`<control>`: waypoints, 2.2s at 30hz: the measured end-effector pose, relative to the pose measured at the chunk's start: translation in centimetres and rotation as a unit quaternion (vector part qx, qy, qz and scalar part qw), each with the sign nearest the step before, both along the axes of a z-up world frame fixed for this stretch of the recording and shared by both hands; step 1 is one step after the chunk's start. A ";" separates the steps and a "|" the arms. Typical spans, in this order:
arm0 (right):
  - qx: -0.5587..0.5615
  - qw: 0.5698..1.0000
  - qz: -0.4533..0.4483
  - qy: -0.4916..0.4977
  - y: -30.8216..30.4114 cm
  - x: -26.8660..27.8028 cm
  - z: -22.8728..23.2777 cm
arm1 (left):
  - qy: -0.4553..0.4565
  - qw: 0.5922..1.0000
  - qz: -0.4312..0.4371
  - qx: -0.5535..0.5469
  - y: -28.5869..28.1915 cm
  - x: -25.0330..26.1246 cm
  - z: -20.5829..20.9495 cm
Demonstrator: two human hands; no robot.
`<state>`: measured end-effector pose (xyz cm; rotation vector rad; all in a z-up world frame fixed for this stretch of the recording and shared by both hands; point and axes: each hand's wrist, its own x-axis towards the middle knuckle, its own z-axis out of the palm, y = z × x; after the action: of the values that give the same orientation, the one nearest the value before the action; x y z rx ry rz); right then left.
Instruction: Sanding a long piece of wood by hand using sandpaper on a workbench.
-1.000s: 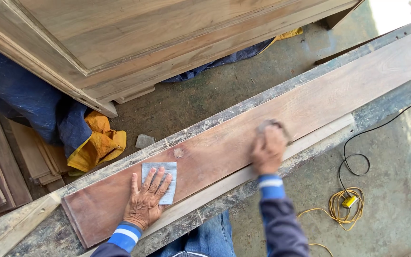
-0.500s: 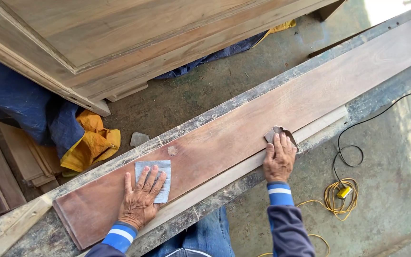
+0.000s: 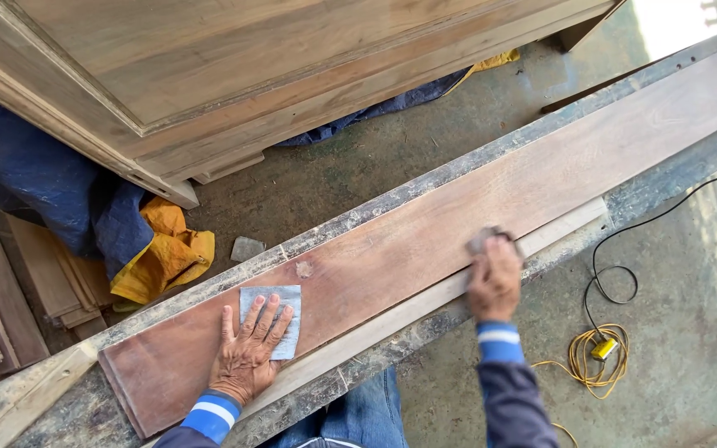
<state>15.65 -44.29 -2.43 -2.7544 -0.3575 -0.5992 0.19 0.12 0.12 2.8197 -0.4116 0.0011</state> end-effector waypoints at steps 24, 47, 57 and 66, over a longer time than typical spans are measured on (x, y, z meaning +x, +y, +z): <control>0.085 0.970 0.173 0.146 6.6 3.3 3.3 | 0.054 0.992 0.106 0.041 -2.0 0.1 -0.2; -0.018 0.985 0.121 0.122 -26.6 24.1 -1.0 | 0.068 0.824 0.562 0.031 -27.7 13.2 -1.9; -0.020 0.981 0.133 0.138 -26.7 24.5 -0.3 | -0.065 0.953 0.279 -0.101 -42.3 25.6 -4.7; -0.021 0.983 0.123 0.135 -26.6 24.6 -1.1 | -0.066 0.864 0.498 0.000 -35.8 21.0 -7.0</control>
<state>40.25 -70.86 -3.49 -2.7238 -0.6385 -0.1553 21.23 -35.68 -6.87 2.6874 1.0394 0.4020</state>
